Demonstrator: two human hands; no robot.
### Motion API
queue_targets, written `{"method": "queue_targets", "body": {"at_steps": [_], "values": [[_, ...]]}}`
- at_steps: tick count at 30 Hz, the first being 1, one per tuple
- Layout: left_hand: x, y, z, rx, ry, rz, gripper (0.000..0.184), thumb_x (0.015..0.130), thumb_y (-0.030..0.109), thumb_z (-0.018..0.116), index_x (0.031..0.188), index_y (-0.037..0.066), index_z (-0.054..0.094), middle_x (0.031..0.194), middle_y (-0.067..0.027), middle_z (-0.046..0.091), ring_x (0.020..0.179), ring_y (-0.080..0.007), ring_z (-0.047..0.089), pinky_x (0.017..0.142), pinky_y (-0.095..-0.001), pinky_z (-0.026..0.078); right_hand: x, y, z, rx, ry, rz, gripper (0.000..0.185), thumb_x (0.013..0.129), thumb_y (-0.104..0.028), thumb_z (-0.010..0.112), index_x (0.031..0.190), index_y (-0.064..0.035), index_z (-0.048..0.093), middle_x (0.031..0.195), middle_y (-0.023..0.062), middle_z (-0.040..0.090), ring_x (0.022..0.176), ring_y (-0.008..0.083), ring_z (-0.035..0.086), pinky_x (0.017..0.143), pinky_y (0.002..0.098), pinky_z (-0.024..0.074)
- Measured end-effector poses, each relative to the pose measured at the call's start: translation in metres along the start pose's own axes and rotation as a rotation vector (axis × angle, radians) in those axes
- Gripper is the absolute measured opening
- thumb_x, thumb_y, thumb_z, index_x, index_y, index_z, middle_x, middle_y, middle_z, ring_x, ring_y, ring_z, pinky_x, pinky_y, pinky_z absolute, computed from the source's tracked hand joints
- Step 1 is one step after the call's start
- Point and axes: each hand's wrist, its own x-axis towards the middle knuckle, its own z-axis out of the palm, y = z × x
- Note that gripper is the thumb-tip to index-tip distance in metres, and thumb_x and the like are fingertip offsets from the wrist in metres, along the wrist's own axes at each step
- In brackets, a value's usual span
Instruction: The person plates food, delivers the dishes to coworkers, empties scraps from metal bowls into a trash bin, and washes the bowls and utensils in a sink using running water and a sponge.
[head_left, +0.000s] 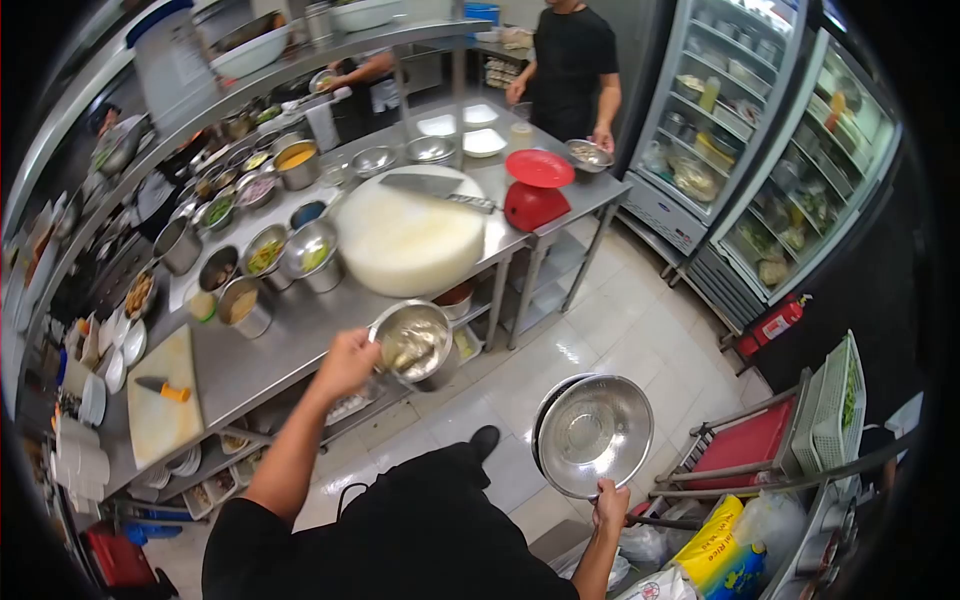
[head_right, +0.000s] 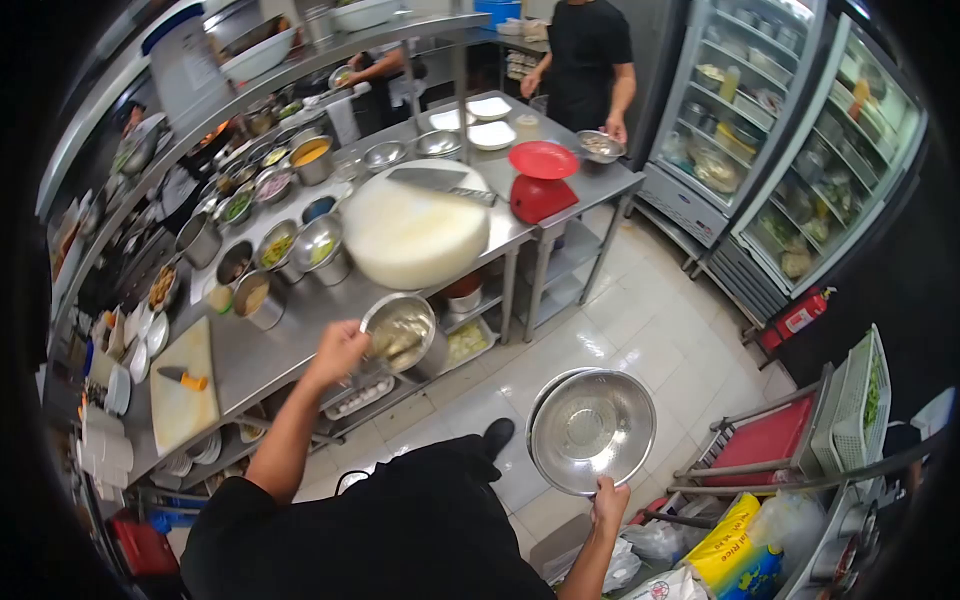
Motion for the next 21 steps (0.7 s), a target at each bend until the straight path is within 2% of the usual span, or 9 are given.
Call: {"method": "queue_targets", "body": {"at_steps": [1, 3, 6, 9, 10, 13, 14, 19, 21], "values": [[0.003, 0.021, 0.029, 0.05, -0.041, -0.003, 0.015, 0.078, 0.01, 0.052, 0.069, -0.001, 0.058, 0.059, 0.0036, 0.052, 0.055, -0.0044, 0.045, 0.047, -0.0235, 0.036, 0.013, 0.0, -0.006, 0.009, 0.022, -0.004, 0.011, 0.073, -0.003, 0.054, 0.065, -0.0064, 0.047, 0.056, -0.0022, 0.045, 0.044, 0.0088, 0.043, 0.038, 0.0255, 0.0317], [0.02, 0.036, 0.088, 0.12, -0.067, 0.139, 0.017, 0.076, 0.012, 0.052, 0.07, -0.003, 0.057, 0.053, -0.0084, 0.052, 0.051, -0.01, 0.048, 0.048, -0.0303, 0.04, 0.036, -0.003, -0.024, 0.072, 0.062, 0.01, 0.011, 0.073, -0.003, 0.054, 0.065, -0.0068, 0.046, 0.057, -0.0022, 0.046, 0.045, 0.0086, 0.043, 0.039, 0.026, 0.0353], [0.058, 0.036, 0.176, 0.116, -0.209, 0.157, 0.019, 0.075, 0.014, 0.052, 0.074, -0.004, 0.059, 0.055, -0.0135, 0.051, 0.051, -0.0122, 0.047, 0.048, -0.0321, 0.039, 0.078, -0.011, -0.048, 0.03, 0.2, -0.025, 0.011, 0.072, -0.002, 0.053, 0.063, -0.0065, 0.048, 0.056, -0.0005, 0.046, 0.042, 0.0105, 0.042, 0.037, 0.0262, 0.0331], [0.094, 0.064, 0.255, -0.026, -0.315, 0.16, 0.022, 0.078, 0.017, 0.055, 0.073, -0.004, 0.057, 0.054, -0.0121, 0.049, 0.05, -0.0135, 0.046, 0.047, -0.0349, 0.038, 0.12, -0.028, -0.063, 0.095, 0.35, -0.152, 0.006, 0.072, -0.003, 0.053, 0.067, -0.0054, 0.051, 0.06, -0.0009, 0.049, 0.045, 0.0096, 0.045, 0.039, 0.0247, 0.0343], [0.11, 0.061, 0.283, -0.033, -0.349, 0.129, 0.025, 0.078, 0.02, 0.056, 0.071, -0.005, 0.056, 0.054, -0.0145, 0.049, 0.049, -0.0185, 0.048, 0.048, -0.0376, 0.038, 0.132, -0.036, -0.077, 0.119, 0.275, -0.116, 0.03, 0.072, 0.0, 0.053, 0.101, 0.0072, 0.055, 0.085, 0.0063, 0.06, 0.072, 0.0148, 0.056, 0.055, 0.0286, 0.0459], [0.155, 0.093, 0.343, 0.044, -0.409, 0.227, 0.026, 0.078, 0.02, 0.055, 0.069, -0.004, 0.053, 0.057, -0.0186, 0.051, 0.05, -0.0262, 0.051, 0.05, -0.0395, 0.04, 0.18, -0.048, -0.121, -0.064, 0.307, 0.031, 0.028, 0.072, 0.0, 0.053, 0.099, 0.0069, 0.055, 0.086, 0.008, 0.06, 0.075, 0.0155, 0.058, 0.06, 0.0291, 0.0475], [0.171, 0.1, 0.363, 0.037, -0.401, 0.274, 0.025, 0.078, 0.02, 0.055, 0.067, -0.003, 0.051, 0.056, -0.0163, 0.05, 0.049, -0.0226, 0.049, 0.048, -0.0372, 0.039, 0.19, -0.068, -0.12, 0.003, 0.326, 0.075, 0.027, 0.072, 0.0, 0.052, 0.098, 0.0072, 0.055, 0.087, 0.0097, 0.06, 0.075, 0.0162, 0.059, 0.064, 0.0292, 0.0482], [0.239, 0.149, 0.431, 0.024, -0.388, 0.315, 0.024, 0.078, 0.019, 0.055, 0.07, -0.004, 0.051, 0.059, -0.02, 0.051, 0.051, -0.0287, 0.051, 0.05, -0.0401, 0.04, 0.278, -0.115, -0.127, -0.002, 0.354, -0.007, 0.03, 0.072, -0.002, 0.054, 0.1, 0.0085, 0.055, 0.088, 0.0102, 0.06, 0.071, 0.0174, 0.058, 0.065, 0.0292, 0.0477], [0.26, 0.168, 0.452, 0.022, -0.38, 0.312, 0.024, 0.078, 0.018, 0.054, 0.07, -0.004, 0.051, 0.061, -0.0216, 0.051, 0.053, -0.0327, 0.052, 0.052, -0.0416, 0.04, 0.315, -0.139, -0.124, -0.002, 0.377, 0.092, 0.033, 0.071, -0.004, 0.055, 0.102, 0.0077, 0.055, 0.089, 0.0108, 0.06, 0.071, 0.0189, 0.058, 0.061, 0.0313, 0.0486]]}}
